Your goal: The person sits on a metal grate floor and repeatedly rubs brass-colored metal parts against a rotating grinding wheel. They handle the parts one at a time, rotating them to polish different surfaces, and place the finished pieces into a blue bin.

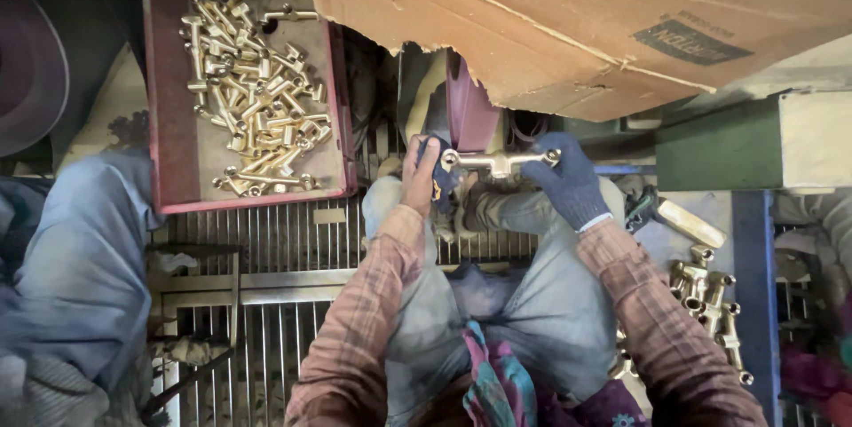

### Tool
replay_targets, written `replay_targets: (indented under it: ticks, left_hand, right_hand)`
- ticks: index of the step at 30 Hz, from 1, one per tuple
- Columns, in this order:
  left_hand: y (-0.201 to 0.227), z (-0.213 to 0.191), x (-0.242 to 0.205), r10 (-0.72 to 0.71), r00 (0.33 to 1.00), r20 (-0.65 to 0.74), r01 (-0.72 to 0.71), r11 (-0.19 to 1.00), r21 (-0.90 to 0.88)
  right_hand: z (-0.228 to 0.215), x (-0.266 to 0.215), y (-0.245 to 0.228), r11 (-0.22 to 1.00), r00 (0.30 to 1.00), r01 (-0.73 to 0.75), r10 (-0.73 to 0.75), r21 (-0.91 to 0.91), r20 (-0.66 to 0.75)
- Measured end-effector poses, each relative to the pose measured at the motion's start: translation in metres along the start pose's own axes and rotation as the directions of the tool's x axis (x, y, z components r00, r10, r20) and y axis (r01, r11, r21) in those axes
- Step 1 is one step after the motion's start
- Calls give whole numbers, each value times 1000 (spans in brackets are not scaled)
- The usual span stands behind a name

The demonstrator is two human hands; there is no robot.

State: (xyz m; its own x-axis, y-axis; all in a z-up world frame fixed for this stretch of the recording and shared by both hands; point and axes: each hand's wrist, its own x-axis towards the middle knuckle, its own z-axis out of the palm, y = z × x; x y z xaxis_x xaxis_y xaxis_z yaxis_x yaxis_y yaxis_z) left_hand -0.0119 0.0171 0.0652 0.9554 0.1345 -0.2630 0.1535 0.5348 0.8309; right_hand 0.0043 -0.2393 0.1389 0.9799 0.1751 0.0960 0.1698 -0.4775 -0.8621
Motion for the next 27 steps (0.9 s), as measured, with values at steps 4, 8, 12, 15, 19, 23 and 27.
replay_targets:
  ticks: [4, 8, 12, 15, 19, 23, 27]
  left_hand:
    - [-30, -11, 11, -39, 999, -20, 38, 998, -41]
    - [-41, -18, 22, -225, 971, -82, 216, 971, -103]
    - [-54, -31, 28, -369, 929, -33, 363, 924, -121]
    - [-59, -37, 36, -434, 898, 77, 440, 870, -222]
    - [-40, -32, 32, -503, 846, 178, 532, 817, -220]
    - [4, -21, -14, -341, 938, 59, 343, 938, -42]
    - [35, -16, -53, -156, 987, 47, 157, 988, -11]
  right_hand:
    - [5, 7, 1, 972, 976, -215, 211, 95, 49]
    - [16, 22, 5, 820, 867, -497, 467, 283, 171]
    - [17, 36, 25, 747, 768, -633, 574, 202, 283]
    - [19, 50, 32, 577, 635, -771, 671, 269, 383]
    - [6, 45, 16, 523, 606, -795, 700, 307, 377]
    - [-13, 6, -15, 647, 747, -665, 571, 374, 341]
    - [-19, -36, -28, 809, 872, -459, 331, 368, 360]
